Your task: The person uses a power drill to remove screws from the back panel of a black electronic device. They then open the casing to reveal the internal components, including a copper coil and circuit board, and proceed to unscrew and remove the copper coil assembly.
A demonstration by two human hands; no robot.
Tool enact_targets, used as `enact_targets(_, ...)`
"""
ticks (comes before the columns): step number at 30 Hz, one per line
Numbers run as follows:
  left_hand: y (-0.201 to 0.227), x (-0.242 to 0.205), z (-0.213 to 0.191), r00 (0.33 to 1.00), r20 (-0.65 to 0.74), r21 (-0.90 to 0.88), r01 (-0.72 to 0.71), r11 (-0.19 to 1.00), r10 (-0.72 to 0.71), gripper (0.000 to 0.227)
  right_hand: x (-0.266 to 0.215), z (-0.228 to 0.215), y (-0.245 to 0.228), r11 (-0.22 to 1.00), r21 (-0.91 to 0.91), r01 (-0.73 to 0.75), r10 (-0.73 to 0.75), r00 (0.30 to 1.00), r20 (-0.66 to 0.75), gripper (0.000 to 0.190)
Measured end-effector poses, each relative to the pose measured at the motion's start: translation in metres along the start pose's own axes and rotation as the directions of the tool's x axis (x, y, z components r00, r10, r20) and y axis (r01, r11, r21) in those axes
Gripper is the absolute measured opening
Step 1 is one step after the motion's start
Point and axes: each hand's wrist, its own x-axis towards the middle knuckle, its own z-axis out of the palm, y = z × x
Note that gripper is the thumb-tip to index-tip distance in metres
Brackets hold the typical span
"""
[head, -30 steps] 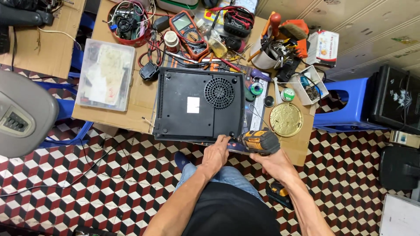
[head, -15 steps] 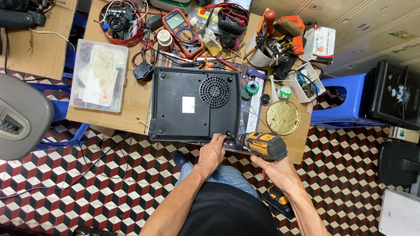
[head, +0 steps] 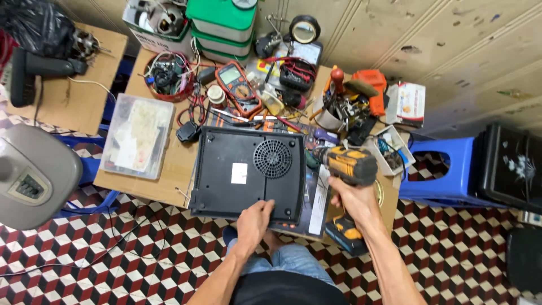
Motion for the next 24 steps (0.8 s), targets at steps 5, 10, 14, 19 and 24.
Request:
enact_targets(5,0.003,0.013,-0.009,0.956,-0.102,-0.191,0.253,0.948,-0.276,0.036,0.052,0.006,-0.012,0.999,-0.030,0.032,-0.030,0.997,0.064,0.025)
enact_targets(10,-0.044,0.045,0.009,0.970,-0.228,-0.288,0.019,0.957,-0.088,0.035,0.068,0.016,-0.023,0.999,-0.049,-0.008,0.013,0.994,0.111,0.026)
enact_targets(14,-0.028,0.070,-0.009,0.974,-0.223,-0.274,-0.108,0.955,0.046,0.044,0.065,0.020,-0.033,0.996,-0.069,-0.060,0.065,0.994,0.085,0.027)
enact_targets(19,0.000,0.105,-0.028,0.993,-0.074,-0.470,0.051,0.881,-0.097,0.041,0.069,0.023,-0.032,0.989,-0.062,-0.135,0.137,0.990,0.037,0.024)
enact_targets(24,0.052,0.127,-0.070,0.962,0.136,-0.453,0.272,0.849,-0.236,0.036,0.069,0.030,-0.032,0.984,-0.011,-0.180,0.180,0.984,0.014,0.021)
